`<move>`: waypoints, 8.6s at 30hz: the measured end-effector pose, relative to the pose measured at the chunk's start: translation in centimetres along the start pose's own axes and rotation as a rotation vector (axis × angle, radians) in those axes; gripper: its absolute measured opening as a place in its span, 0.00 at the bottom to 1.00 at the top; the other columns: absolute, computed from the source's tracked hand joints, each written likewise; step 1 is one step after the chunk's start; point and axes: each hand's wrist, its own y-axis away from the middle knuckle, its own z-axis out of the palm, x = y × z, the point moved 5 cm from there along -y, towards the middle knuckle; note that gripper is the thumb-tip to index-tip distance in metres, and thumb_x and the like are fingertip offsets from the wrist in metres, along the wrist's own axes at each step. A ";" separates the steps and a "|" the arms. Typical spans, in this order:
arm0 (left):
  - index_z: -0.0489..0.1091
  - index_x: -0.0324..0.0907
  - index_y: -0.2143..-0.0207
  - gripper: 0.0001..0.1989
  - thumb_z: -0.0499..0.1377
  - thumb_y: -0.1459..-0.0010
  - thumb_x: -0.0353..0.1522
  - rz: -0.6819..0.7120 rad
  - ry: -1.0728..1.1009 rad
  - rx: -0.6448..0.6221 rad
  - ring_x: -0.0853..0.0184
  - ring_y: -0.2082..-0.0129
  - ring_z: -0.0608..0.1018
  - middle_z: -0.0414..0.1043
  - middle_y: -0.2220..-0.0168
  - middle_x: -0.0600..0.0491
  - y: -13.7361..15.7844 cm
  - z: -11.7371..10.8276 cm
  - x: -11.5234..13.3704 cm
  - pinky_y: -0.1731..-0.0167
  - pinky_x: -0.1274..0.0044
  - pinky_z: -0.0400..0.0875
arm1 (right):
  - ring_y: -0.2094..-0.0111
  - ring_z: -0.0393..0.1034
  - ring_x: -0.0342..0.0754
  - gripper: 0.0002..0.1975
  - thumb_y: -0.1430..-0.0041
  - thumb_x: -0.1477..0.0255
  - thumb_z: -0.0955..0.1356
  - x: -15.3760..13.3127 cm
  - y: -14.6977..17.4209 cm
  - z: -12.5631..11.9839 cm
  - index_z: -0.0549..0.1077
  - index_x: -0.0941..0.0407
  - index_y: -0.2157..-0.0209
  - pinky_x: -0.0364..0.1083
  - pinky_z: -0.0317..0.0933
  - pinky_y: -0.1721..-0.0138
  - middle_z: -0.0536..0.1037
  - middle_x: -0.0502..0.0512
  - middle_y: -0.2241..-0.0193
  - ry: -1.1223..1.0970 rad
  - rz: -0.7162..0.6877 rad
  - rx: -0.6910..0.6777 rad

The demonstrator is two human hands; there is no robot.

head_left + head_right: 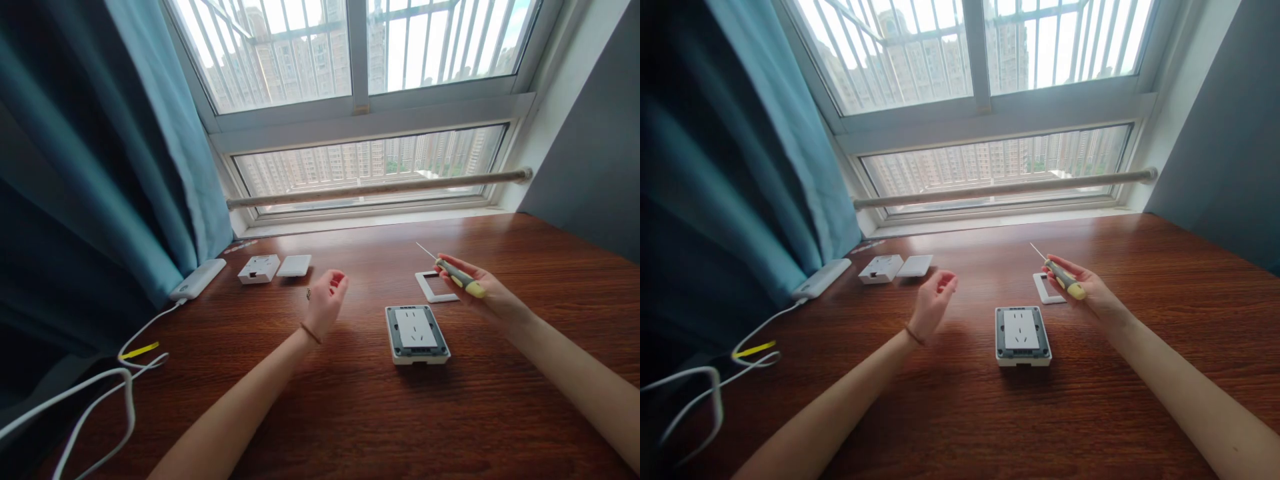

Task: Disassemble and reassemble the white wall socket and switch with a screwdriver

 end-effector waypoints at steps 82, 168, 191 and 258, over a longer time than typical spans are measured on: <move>0.78 0.43 0.76 0.05 0.66 0.57 0.35 -0.076 0.737 -0.377 0.69 0.70 0.67 0.65 0.73 0.52 5.0 6.8 4.0 0.69 0.77 0.64 | 0.82 0.63 0.40 0.09 0.50 0.66 0.71 1.0 2.6 3.0 0.77 0.57 0.73 0.42 0.57 0.82 0.75 0.53 0.75 0.335 -0.274 -0.081; 0.77 0.40 0.74 0.08 0.67 0.58 0.35 -0.059 0.688 -0.397 0.69 0.69 0.69 0.67 0.71 0.52 5.0 6.9 4.0 0.69 0.78 0.65 | 0.65 0.72 0.48 0.13 0.47 0.69 0.68 -1.7 2.7 9.7 0.65 0.57 0.60 0.46 0.68 0.68 0.77 0.58 0.66 0.798 -0.327 -0.440; 0.78 0.40 0.71 0.09 0.66 0.56 0.36 -0.018 0.647 -0.423 0.67 0.67 0.70 0.68 0.70 0.51 4.9 6.8 4.2 0.66 0.77 0.66 | 0.79 0.71 0.43 0.16 0.54 0.68 0.73 -1.7 2.9 9.4 0.62 0.56 0.69 0.44 0.69 0.78 0.78 0.54 0.70 0.774 -0.339 -0.291; 0.53 0.42 0.47 0.39 0.67 0.59 0.39 0.251 0.395 -0.633 0.58 0.50 0.66 0.60 0.50 0.45 5.9 6.4 5.7 0.49 0.66 0.61 | 0.81 0.64 0.38 0.19 0.44 0.72 0.66 -2.1 3.0 9.6 0.56 0.54 0.52 0.41 0.63 0.81 0.72 0.51 0.67 0.819 -0.407 -0.431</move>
